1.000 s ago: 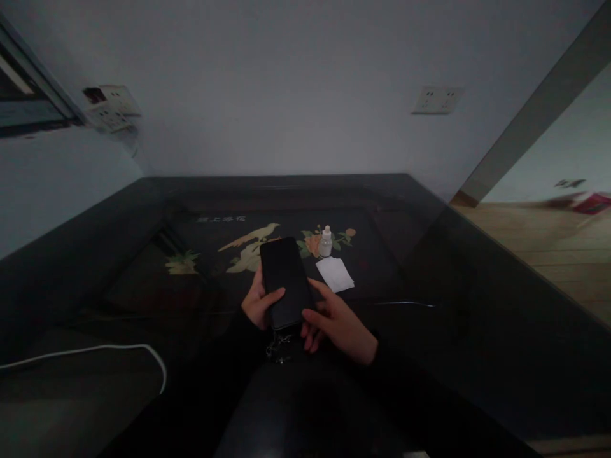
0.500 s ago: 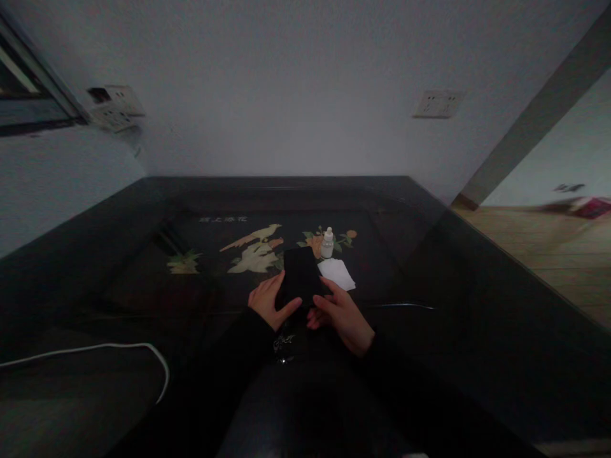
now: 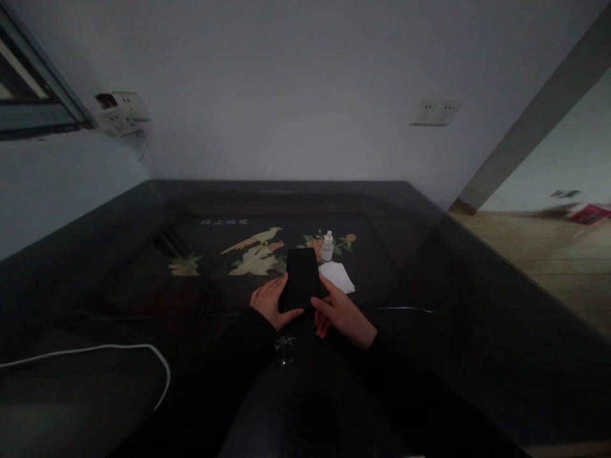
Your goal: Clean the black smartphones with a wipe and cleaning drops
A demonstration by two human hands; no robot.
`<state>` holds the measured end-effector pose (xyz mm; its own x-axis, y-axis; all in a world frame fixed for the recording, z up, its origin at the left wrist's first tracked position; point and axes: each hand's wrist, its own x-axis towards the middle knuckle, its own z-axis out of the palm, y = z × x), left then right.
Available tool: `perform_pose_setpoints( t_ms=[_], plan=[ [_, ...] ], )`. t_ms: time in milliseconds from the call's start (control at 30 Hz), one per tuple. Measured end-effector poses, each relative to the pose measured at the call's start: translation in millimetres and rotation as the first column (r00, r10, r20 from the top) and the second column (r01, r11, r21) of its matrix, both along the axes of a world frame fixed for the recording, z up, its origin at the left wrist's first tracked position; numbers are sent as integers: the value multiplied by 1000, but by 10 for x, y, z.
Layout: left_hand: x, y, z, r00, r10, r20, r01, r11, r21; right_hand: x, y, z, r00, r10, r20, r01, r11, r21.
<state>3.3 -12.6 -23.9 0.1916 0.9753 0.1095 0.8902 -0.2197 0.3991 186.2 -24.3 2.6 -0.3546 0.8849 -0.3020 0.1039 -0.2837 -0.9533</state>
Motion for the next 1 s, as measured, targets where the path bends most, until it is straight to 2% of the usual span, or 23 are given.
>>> perform_pose_setpoints(
  t_ms=[167, 333, 700, 800, 867, 1000],
  plan=[
    [31, -13, 12, 1000, 7, -27, -8, 1000, -22, 101, 79, -42, 975, 139, 173, -146, 989, 25],
    [62, -16, 17, 998, 39, -41, -39, 999, -1, 98, 105, -86, 963, 139, 233, -155, 986, 54],
    [62, -13, 10, 998, 22, -56, -21, 1000, 15, 85, 59, -37, 970, 118, 214, -135, 989, 63],
    [30, 25, -47, 1000, -13, -23, 14, 999, 51, 98, 28, -8, 974, 54, 219, -82, 989, 120],
    [-1, 60, -90, 999, -37, 30, 34, 995, 94, 128, 35, 31, 980, -16, 198, -25, 979, 204],
    [-141, 173, -119, 969, -67, 237, 23, 983, 184, 342, 162, 112, 966, -238, 105, 177, 897, 405]
  ],
)
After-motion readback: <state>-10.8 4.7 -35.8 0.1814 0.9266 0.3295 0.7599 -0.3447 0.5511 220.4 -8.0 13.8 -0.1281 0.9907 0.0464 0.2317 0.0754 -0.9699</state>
